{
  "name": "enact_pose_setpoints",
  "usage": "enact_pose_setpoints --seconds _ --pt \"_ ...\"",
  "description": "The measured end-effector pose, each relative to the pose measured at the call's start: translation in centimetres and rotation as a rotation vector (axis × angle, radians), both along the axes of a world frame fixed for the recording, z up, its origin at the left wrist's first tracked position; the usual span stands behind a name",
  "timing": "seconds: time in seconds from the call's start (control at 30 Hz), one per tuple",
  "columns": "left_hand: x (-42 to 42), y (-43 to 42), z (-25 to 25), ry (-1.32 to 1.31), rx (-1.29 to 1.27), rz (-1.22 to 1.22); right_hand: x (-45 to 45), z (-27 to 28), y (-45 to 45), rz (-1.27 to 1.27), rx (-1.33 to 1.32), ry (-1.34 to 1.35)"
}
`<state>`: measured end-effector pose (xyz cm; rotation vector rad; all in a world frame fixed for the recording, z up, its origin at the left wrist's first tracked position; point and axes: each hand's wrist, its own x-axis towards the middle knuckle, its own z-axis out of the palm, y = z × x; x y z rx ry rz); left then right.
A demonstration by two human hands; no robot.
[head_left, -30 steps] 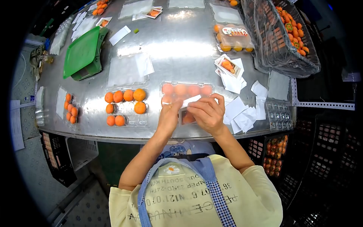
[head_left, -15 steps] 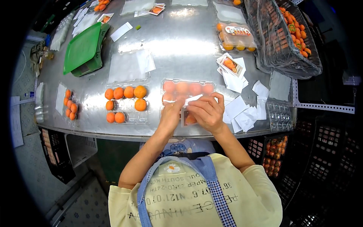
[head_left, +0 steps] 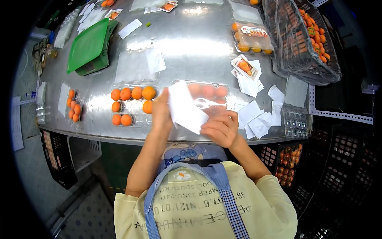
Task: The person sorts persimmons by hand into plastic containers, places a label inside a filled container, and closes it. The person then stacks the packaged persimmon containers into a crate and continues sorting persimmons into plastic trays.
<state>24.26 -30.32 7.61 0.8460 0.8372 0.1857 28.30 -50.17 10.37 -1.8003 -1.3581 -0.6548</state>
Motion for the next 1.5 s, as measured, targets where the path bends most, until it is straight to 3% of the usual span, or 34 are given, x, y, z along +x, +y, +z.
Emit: enact_pose_setpoints --seconds 0.13,0.23,0.3,0.33,0.43,0.5,0.6,0.67,1.1,1.3,1.4,1.5 --pt "-0.4 5.0 0.1 0.035 0.053 0.440 -1.0 0.7 -1.4 0.061 0.007 0.181" --pt "-2.6 10.1 -1.1 -0.051 0.197 0.500 -0.8 0.5 -2.4 -0.023 0.029 0.466" --pt "-3.2 10.4 0.8 -0.163 0.222 0.575 -1.0 -0.6 -2.7 -0.157 0.062 0.926" --pt "-3.6 10.3 0.7 -0.189 0.296 0.513 -1.0 -1.2 -2.8 -0.227 0.080 1.156" --pt "-5.0 9.5 0.8 -0.244 0.496 0.263 0.0 -2.4 -2.8 -0.220 0.170 1.340" --pt "-5.3 7.6 1.7 -0.148 0.452 0.036 0.3 -2.9 -2.6 -0.213 0.211 1.425" --pt "-5.4 4.9 1.7 0.090 0.410 -0.367 0.4 -3.0 -2.2 -0.224 0.214 1.449" --pt "-4.8 2.4 0.3 0.107 0.464 -0.494 0.3 -3.3 -2.0 -0.208 0.228 1.451" --pt "-4.4 -0.7 -2.7 0.159 0.593 -0.559 -0.4 -5.1 -2.0 -0.245 0.243 1.501" --pt "-2.7 -0.7 -4.1 0.277 0.665 -0.556 1.2 -8.1 -2.5 -0.457 0.002 1.382" --pt "-1.3 -0.9 -2.9 0.297 0.739 -0.574 2.1 -7.9 -2.0 -0.505 -0.096 1.183" --pt "-0.4 -1.0 -2.6 0.350 0.779 -0.590 2.8 -7.5 -1.4 -0.563 -0.169 1.150"
